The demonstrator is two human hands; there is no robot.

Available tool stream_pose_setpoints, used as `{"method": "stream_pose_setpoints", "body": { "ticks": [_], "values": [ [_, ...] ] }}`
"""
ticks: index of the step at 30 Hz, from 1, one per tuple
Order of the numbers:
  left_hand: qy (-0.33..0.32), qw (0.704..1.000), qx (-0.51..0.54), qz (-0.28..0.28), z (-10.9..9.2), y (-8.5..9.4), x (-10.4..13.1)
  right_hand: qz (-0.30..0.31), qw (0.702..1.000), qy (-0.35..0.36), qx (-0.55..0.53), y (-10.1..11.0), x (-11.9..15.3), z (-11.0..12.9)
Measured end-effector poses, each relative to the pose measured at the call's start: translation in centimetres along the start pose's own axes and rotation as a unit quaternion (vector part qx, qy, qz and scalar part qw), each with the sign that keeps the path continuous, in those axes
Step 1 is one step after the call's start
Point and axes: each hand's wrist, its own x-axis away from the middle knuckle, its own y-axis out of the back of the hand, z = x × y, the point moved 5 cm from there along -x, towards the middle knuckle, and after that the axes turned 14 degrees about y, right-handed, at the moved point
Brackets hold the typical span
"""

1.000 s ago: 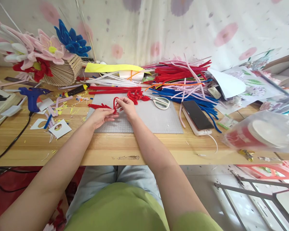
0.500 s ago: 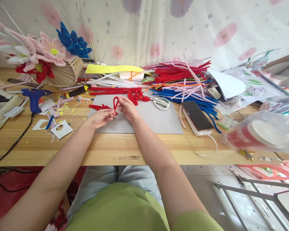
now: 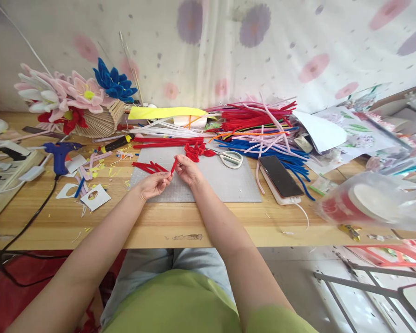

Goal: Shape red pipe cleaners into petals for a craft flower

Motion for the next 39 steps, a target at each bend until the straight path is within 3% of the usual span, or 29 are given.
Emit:
{"method": "stream_pose_setpoints", "body": {
  "ticks": [9,17,22,33,36,39],
  "values": [
    [-0.036,0.998,-0.03,-0.031,0.1,-0.1,-0.4,-0.068,0.998,-0.002,0.016,0.4,-0.1,0.5],
    [-0.061,0.997,-0.028,-0.05,-0.3,0.6,-0.6,-0.047,0.995,0.006,0.085,0.1,-0.1,1.1],
    [-0.078,0.993,-0.055,-0.072,-1.3,0.9,-0.5,-0.081,0.99,0.036,0.113,0.3,-0.9,1.3],
    [-0.09,0.984,-0.151,-0.025,-1.9,0.2,-0.6,-0.061,0.98,0.072,0.173,0.3,-0.9,1.8],
    [-0.118,0.974,-0.186,-0.058,-2.3,-0.5,-0.8,-0.058,0.982,0.065,0.169,0.3,-0.9,1.9],
    [-0.142,0.959,-0.209,-0.129,-2.7,-0.5,-0.9,-0.02,0.98,0.046,0.191,-0.1,-0.7,1.8]
  ]
}}
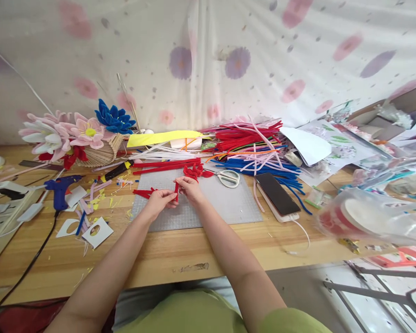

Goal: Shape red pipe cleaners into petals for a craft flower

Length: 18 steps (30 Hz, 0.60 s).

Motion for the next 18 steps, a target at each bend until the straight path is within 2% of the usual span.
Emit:
{"method": "stream_pose_setpoints", "body": {
  "ticks": [3,7,11,14,16,18],
  "values": [
    [-0.008,0.999,-0.013,-0.041,-0.1,0.2,0.3,0.008,0.999,0.016,0.038,0.0,0.1,0.3],
    [-0.024,0.999,-0.016,-0.035,-0.1,-0.1,0.8,-0.001,0.999,0.021,0.036,0.0,0.3,0.5],
    [-0.077,0.994,-0.024,-0.078,-0.3,-0.3,0.1,0.021,1.0,0.014,0.019,-0.4,0.7,0.9],
    [-0.123,0.988,-0.032,-0.093,-0.3,-0.2,-0.8,0.041,0.998,0.03,0.048,-0.5,1.1,1.6],
    [-0.134,0.984,-0.066,-0.095,-0.2,-0.1,-0.9,0.047,0.995,0.034,0.075,-0.4,1.3,1.8],
    [-0.146,0.972,-0.146,-0.114,-0.4,0.0,-0.5,0.039,0.994,0.031,0.095,-0.2,1.5,1.9]
  ]
}}
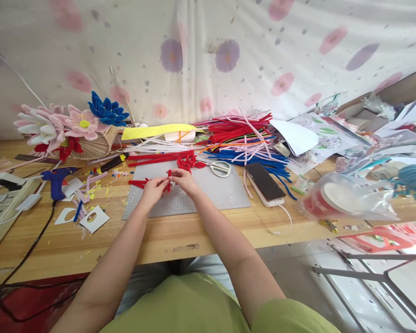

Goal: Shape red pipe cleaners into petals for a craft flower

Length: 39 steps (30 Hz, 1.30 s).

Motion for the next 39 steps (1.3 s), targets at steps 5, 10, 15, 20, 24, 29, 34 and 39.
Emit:
{"method": "stream_pose_setpoints", "body": {
  "ticks": [5,10,15,20,24,29,34,39],
  "values": [
    [-0.039,0.976,-0.195,-0.084,-1.2,1.5,1.7,-0.01,0.999,-0.004,0.038,0.2,0.5,-0.4],
    [0.002,0.991,-0.125,-0.041,-0.2,2.1,1.5,0.014,0.999,-0.027,0.024,-0.6,1.2,-1.0],
    [-0.001,0.996,-0.086,-0.029,0.5,2.0,1.0,0.032,0.997,-0.071,0.017,-1.3,1.4,-1.6],
    [-0.005,0.998,-0.057,-0.016,0.4,1.3,0.3,0.023,0.996,-0.079,0.043,-0.4,1.3,-1.0],
    [-0.005,1.0,-0.014,0.01,0.9,0.8,-0.3,0.023,0.996,-0.052,0.067,0.3,1.4,-0.4],
    [-0.043,0.993,-0.095,-0.061,0.4,1.5,0.2,0.023,0.996,-0.031,0.084,0.3,1.5,-1.5],
    [-0.101,0.952,-0.142,-0.251,-0.7,3.8,1.1,-0.006,0.998,0.006,0.065,0.9,1.3,-3.2],
    [-0.103,0.932,-0.136,-0.32,0.5,6.1,0.5,0.006,0.999,0.013,0.038,1.5,1.2,-3.5]
  ]
}}
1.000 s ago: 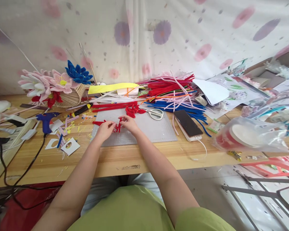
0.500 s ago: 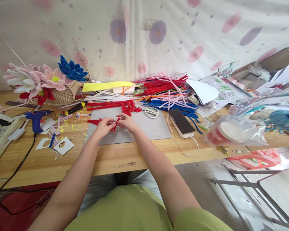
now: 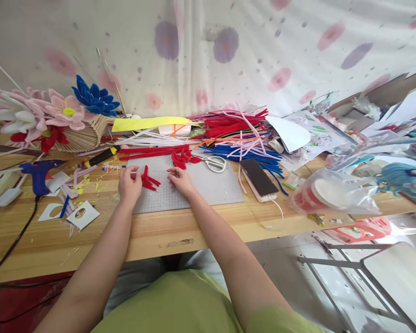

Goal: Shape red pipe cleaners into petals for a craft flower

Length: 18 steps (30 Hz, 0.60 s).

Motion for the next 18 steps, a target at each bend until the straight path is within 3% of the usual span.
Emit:
{"method": "stream_pose_setpoints", "body": {
  "ticks": [5,9,14,18],
  "values": [
    [0.033,0.999,-0.002,-0.027,2.0,1.1,-1.1,0.009,1.0,-0.009,-0.01,0.1,-0.1,-0.1],
    [-0.04,0.997,-0.068,-0.027,1.4,0.7,-1.0,0.014,1.0,-0.013,-0.005,0.0,-0.2,-0.5],
    [-0.145,0.963,-0.188,0.126,0.3,-2.9,1.0,0.017,1.0,-0.015,-0.02,0.0,-0.2,-0.7],
    [-0.213,0.925,-0.217,0.228,-1.2,-5.1,2.5,0.005,0.999,-0.008,-0.031,0.2,-0.2,-0.5]
  ]
}}
